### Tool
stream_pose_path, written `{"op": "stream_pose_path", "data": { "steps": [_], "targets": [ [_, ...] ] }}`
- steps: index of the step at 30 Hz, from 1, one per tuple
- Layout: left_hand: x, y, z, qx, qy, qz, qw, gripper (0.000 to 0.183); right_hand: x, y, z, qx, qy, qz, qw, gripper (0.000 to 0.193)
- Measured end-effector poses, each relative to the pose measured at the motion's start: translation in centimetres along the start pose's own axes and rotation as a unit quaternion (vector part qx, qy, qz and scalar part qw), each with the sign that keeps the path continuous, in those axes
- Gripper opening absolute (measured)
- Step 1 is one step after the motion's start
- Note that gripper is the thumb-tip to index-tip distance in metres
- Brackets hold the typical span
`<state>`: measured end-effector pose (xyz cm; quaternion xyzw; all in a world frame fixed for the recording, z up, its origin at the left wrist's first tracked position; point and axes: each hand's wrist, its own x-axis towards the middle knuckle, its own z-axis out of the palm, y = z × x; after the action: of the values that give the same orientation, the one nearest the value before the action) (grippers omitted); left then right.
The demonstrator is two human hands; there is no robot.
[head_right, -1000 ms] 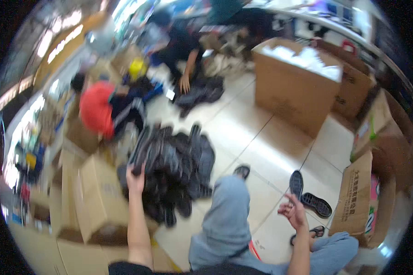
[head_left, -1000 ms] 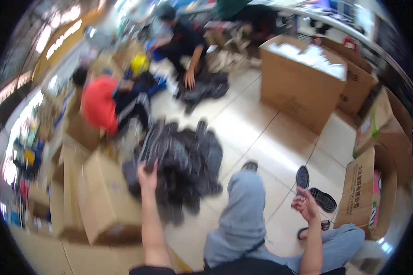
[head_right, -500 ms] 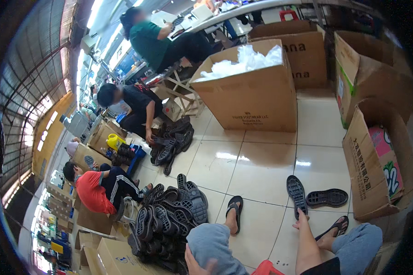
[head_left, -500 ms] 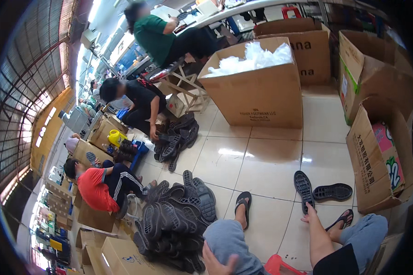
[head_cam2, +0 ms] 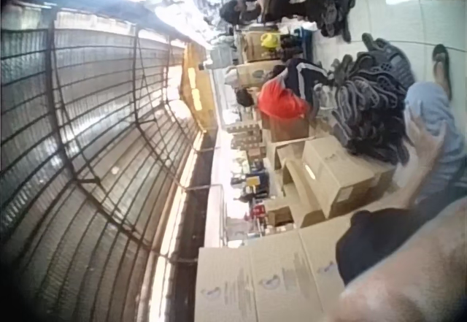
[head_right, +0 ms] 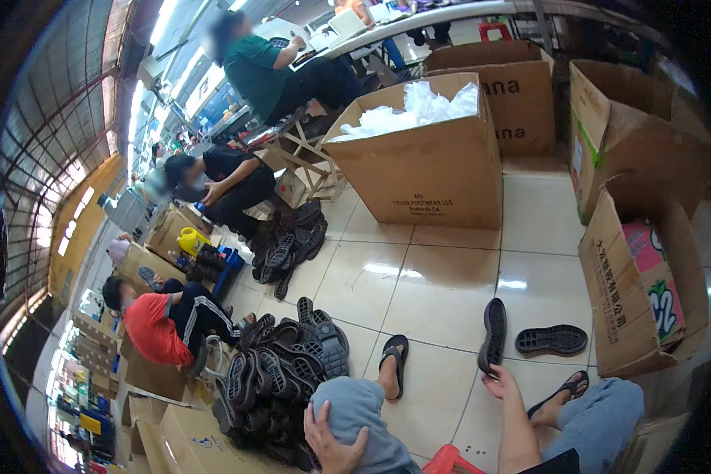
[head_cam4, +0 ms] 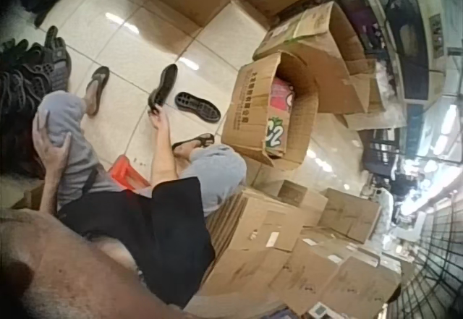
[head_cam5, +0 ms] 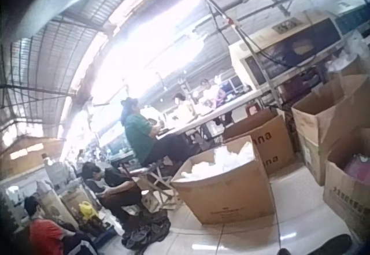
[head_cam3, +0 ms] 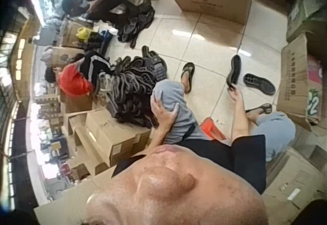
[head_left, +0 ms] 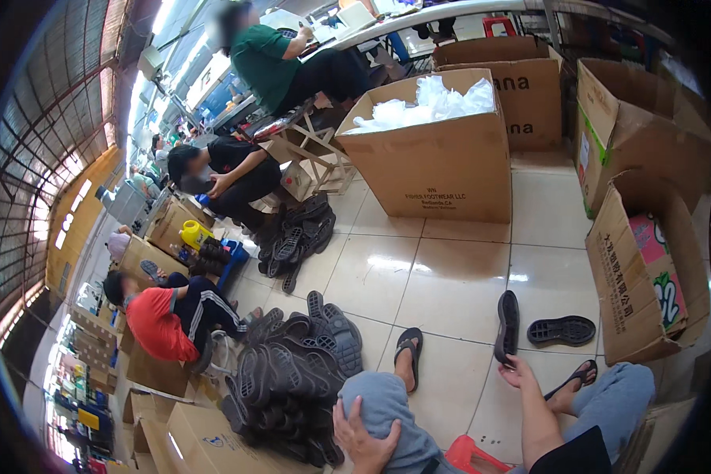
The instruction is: Inspecting and sorting various shoe soles while sitting on the floor.
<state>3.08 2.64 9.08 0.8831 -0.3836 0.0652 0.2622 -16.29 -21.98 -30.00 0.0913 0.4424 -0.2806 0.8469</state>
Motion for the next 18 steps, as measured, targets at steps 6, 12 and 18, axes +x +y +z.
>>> {"op": "stream_pose_path", "data": {
  "steps": [6,12,18],
  "targets": [
    [-0.5,2.1,1.8,-0.089,-0.123,0.222,0.963,0.074,-12.6,2.0,10.2,-0.053,-0.249,0.175,0.951,0.038],
    [0.2,4.4,4.0,-0.388,-0.248,0.117,0.880,0.100,-25.8,5.1,13.8,-0.444,-0.405,0.020,0.799,0.025],
    [-7.0,1.8,3.1,-0.599,-0.327,0.071,0.727,0.093,-30.6,3.4,13.9,-0.560,-0.359,-0.204,0.718,0.035]
  ]
}}
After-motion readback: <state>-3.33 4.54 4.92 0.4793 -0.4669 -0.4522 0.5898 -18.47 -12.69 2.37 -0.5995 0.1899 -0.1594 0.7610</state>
